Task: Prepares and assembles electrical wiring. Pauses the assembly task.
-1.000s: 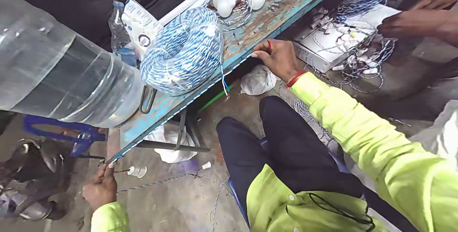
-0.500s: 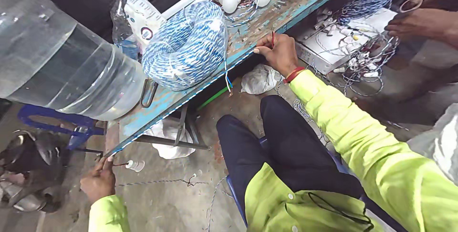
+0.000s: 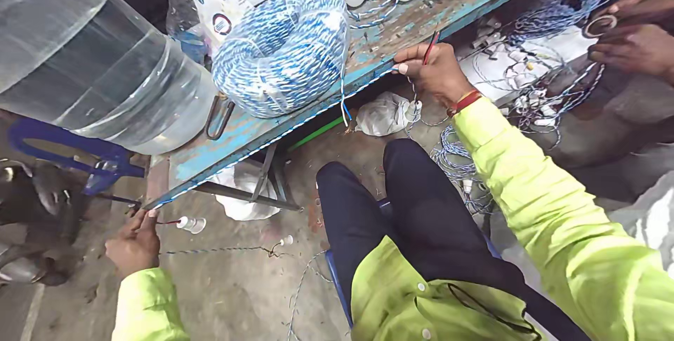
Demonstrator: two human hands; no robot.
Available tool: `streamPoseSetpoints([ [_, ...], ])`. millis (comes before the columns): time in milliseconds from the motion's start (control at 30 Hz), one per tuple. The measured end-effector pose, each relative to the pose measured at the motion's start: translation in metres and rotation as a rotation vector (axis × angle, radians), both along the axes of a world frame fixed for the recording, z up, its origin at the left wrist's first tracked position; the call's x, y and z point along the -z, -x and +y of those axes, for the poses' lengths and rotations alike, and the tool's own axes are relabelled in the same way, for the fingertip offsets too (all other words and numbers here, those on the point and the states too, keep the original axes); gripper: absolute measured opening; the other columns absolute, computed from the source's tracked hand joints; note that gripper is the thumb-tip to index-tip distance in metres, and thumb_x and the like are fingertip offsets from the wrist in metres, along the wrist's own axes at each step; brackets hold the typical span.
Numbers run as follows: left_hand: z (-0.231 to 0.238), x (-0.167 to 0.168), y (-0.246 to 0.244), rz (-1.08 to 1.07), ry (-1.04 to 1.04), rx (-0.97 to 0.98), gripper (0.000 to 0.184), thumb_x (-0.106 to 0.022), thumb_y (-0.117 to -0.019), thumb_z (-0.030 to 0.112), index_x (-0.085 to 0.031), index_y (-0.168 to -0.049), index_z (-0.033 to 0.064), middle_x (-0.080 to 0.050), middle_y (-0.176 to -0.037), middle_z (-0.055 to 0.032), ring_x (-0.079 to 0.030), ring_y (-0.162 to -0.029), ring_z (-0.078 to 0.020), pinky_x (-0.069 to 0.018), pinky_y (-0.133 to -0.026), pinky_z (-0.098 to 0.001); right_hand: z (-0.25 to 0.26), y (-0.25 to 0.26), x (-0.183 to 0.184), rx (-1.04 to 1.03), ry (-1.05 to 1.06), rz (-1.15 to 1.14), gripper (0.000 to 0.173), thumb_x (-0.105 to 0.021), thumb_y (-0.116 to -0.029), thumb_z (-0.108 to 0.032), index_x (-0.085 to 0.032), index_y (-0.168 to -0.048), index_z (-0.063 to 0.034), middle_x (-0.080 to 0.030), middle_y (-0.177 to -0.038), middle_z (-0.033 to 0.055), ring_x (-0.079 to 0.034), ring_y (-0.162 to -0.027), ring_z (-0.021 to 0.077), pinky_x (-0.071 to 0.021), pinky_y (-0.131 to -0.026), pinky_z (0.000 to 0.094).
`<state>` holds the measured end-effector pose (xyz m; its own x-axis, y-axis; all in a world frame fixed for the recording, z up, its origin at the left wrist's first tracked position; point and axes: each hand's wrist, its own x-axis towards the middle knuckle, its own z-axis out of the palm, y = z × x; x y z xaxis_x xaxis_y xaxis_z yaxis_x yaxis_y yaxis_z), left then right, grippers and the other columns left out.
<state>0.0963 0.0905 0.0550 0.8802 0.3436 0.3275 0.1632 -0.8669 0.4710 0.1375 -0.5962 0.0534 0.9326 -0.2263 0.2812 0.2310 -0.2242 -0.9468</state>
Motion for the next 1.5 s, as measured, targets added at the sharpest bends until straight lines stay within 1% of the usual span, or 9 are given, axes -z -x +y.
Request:
streamPoseSetpoints([
  [267,0.015,0.006,-0.003,-0.010,-0.017,0.054,0.043,-0.059,-0.1049,0.030,-0.066,-0.130,-0.0038,-0.065,-0.132,-0.0259,-0.061,-0.128,-0.0351,-0.0412,-0.114,-0.0487,0.002,0.006,-0.019,-0.041,-0.087,0.110,0.020,-0.065,-0.0945,0.003,-0.062,-0.113,-0.0036,-0.074,-0.089,0.0004,-0.065,-0.069,-0.0002,-0.0486,-0.058,0.0164],
  [400,0.014,0.007,-0.004,-0.019,-0.003,0.045,0.042,-0.059,-0.1044,0.029,-0.067,-0.128,-0.0039,-0.066,-0.130,-0.0252,-0.063,-0.125,-0.0332,-0.0426,-0.113,-0.0471,0.002,0.004,-0.017,-0.032,-0.089,0.098,0.019,-0.065,-0.0936,0.004,-0.062,-0.110,-0.0030,-0.073,-0.086,0.0007,-0.067,-0.072,0.0020,-0.0528,-0.062,0.0183],
  [700,0.017,0.007,-0.003,0.002,0.012,0.074,0.041,-0.057,-0.1055,0.029,-0.067,-0.128,-0.0035,-0.067,-0.129,-0.0242,-0.063,-0.125,-0.0321,-0.0435,-0.112,-0.0468,0.001,0.002,-0.016,-0.020,-0.092,0.102,0.016,-0.066,-0.0936,0.003,-0.062,-0.107,-0.0049,-0.074,-0.085,-0.0001,-0.065,-0.067,0.0006,-0.0478,-0.055,0.0165],
  [800,0.016,0.007,-0.004,-0.004,0.015,0.068,0.041,-0.059,-0.1049,0.029,-0.067,-0.128,-0.0046,-0.067,-0.129,-0.0248,-0.063,-0.124,-0.0321,-0.0437,-0.112,-0.0463,0.001,0.002,-0.015,-0.031,-0.097,0.084,0.016,-0.066,-0.0930,0.004,-0.062,-0.105,-0.0046,-0.074,-0.084,-0.0003,-0.068,-0.071,0.0019,-0.0519,-0.060,0.0178],
  [1067,0.017,0.008,-0.004,-0.012,0.000,0.080,0.041,-0.058,-0.1052,0.029,-0.067,-0.128,-0.0051,-0.066,-0.129,-0.0268,-0.063,-0.124,-0.0338,-0.0435,-0.112,-0.0476,0.001,0.002,-0.015,-0.025,-0.099,0.106,0.015,-0.066,-0.0937,0.002,-0.062,-0.106,-0.0059,-0.072,-0.083,-0.0010,-0.060,-0.062,0.0001,-0.0445,-0.052,0.0164],
  [1167,0.020,0.008,-0.004,-0.024,0.008,0.098,0.041,-0.058,-0.1050,0.028,-0.067,-0.127,-0.0059,-0.065,-0.131,-0.0272,-0.062,-0.126,-0.0344,-0.0432,-0.113,-0.0476,0.001,0.002,-0.014,-0.032,-0.107,0.099,0.014,-0.067,-0.0933,0.003,-0.063,-0.104,-0.0064,-0.073,-0.084,-0.0010,-0.062,-0.063,0.0004,-0.0459,-0.053,0.0161],
  [1300,0.012,0.009,-0.003,-0.060,0.019,0.104,0.039,-0.058,-0.1050,0.026,-0.067,-0.126,-0.0064,-0.065,-0.130,-0.0265,-0.061,-0.127,-0.0329,-0.0431,-0.113,-0.0450,0.000,0.004,-0.011,-0.039,-0.136,0.126,0.017,-0.065,-0.0938,0.003,-0.062,-0.108,-0.0061,-0.073,-0.086,-0.0005,-0.064,-0.066,0.0011,-0.0467,-0.053,0.0167],
  [1433,-0.021,0.012,0.011,-0.212,0.115,0.018,0.038,-0.057,-0.1053,0.023,-0.066,-0.128,-0.0060,-0.065,-0.132,-0.0245,-0.062,-0.126,-0.0248,-0.0444,-0.112,-0.0341,-0.007,0.018,-0.010,-0.095,-0.174,0.163,0.019,-0.063,-0.0966,0.001,-0.061,-0.113,-0.0078,-0.074,-0.090,-0.0006,-0.056,-0.060,-0.0008,-0.0374,-0.048,0.0156],
  [1500,-0.041,0.019,0.023,-0.334,0.193,0.012,0.036,-0.055,-0.1058,0.018,-0.065,-0.127,-0.0095,-0.068,-0.124,-0.0230,-0.067,-0.110,-0.0130,-0.0499,-0.100,-0.0245,-0.015,0.030,-0.010,-0.149,-0.180,0.189,0.020,-0.061,-0.0984,-0.001,-0.061,-0.116,-0.0096,-0.074,-0.093,-0.0018,-0.057,-0.061,-0.0010,-0.0398,-0.049,0.0153],
])
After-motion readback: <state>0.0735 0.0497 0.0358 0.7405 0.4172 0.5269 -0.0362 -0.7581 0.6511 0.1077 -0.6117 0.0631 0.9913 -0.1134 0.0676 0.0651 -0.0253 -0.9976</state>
